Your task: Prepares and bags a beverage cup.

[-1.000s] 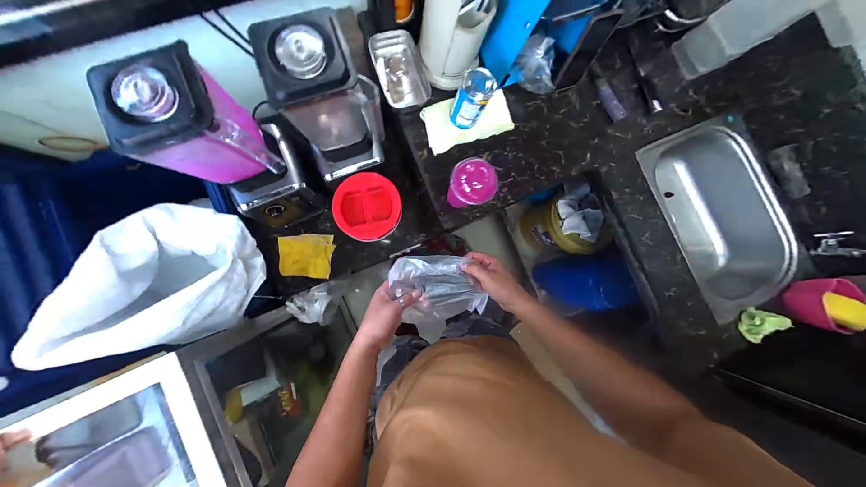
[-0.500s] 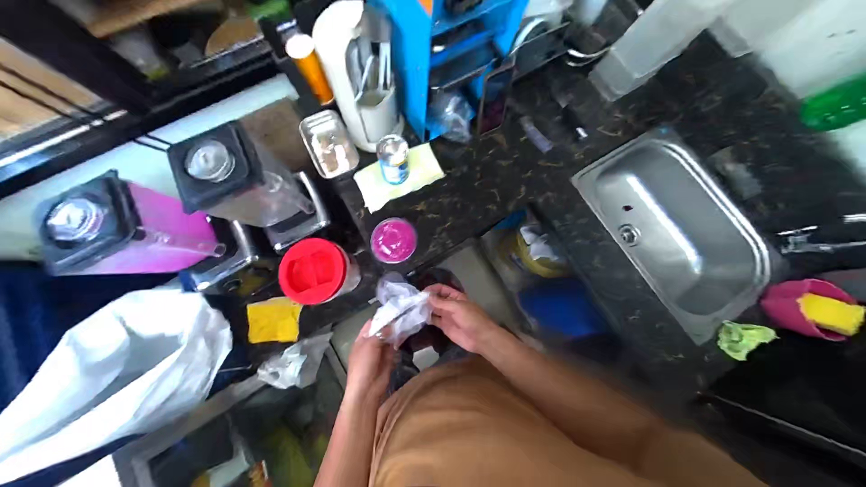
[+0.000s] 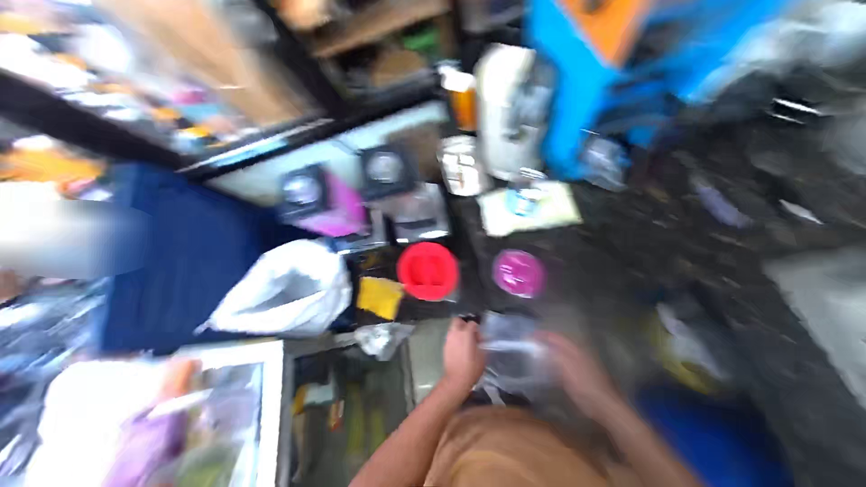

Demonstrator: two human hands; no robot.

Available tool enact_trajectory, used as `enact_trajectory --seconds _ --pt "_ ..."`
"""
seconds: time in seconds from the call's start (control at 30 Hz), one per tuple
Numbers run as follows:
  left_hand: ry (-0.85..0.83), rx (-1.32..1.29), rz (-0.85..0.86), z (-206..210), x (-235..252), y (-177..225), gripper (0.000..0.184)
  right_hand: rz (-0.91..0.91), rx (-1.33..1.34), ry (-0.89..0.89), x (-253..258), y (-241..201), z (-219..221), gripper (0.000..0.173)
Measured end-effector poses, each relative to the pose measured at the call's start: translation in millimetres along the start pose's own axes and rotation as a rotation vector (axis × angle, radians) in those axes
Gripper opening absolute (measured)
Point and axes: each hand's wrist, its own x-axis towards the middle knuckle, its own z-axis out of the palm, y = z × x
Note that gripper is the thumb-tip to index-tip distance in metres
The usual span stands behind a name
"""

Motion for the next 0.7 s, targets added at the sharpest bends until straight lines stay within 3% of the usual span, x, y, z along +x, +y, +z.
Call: enact_trajectory --seconds 0.03,0.1,0.13,0.17,0.2,0.27,0.33,0.37,0.43,0.5,0.57,0.6,0.67,0.7 --pt "0.012 -0.225 -0.070 -6.5 3.7 -15.8 0.029 0.001 0.079 -0.047 0.3 -3.8 2.2 0.036" --pt "-0.100 -0.844 -0.101 -20.7 1.8 -23.9 0.022 -0.010 -0.015 -0.152 4.8 -1.9 0.5 0.042" --pt "-0.231 -1.053 -0.042 -26.9 -2.7 -19.6 0.020 -0.009 -0.144 -0.127 8.6 0.0 0.5 0.042" --pt "-0.361 -1.103 0.060 -33.3 -7.4 -15.0 0.020 0.006 -0.256 -0.065 15.4 4.7 0.2 0.040" --pt "-0.425 -1.007 0.172 -40.0 -9.8 -11.8 0.023 0.023 -0.293 -0.005 22.5 10.5 -0.4 0.036" --pt "-0.260 -0.607 0.218 -45.6 -3.9 -14.4 0.038 0.018 -0.149 -0.011 27.5 9.6 -3.9 0.041" --pt "0.025 -0.375 0.027 -33.6 14.3 -33.8 0.037 -0.058 0.033 -0.189 20.6 -4.4 -6.1 0.042" --pt "0.077 -0.360 -0.069 -26.9 22.5 -43.4 0.039 -0.089 -0.019 -0.289 16.7 -10.6 -7.5 0.034" --pt "0.013 -0.383 -0.095 -20.5 24.9 -44.7 0.043 -0.067 -0.431 -0.417 18.7 -18.7 -9.5 0.034" --pt "-0.181 -0.461 0.122 -21.4 9.4 -29.4 0.045 0.068 -0.805 -0.341 25.6 -13.6 -6.0 0.033" --pt "-0.403 -0.569 0.363 -26.4 -3.9 -13.6 0.032 0.123 -0.908 -0.142 30.7 -5.0 -1.2 0.028" --pt "-0.466 -0.582 0.403 -26.1 -5.3 -9.7 0.027 0.141 -0.911 -0.077 32.4 -3.9 0.6 0.035" --pt "-0.462 -0.460 0.353 -25.0 -2.8 -8.6 0.026 0.193 -0.909 -0.014 33.0 -6.9 5.7 0.050" --pt "-0.375 -0.325 0.278 -26.4 -0.8 -7.3 0.024 0.209 -0.900 -0.003 34.8 -10.3 7.8 0.052"
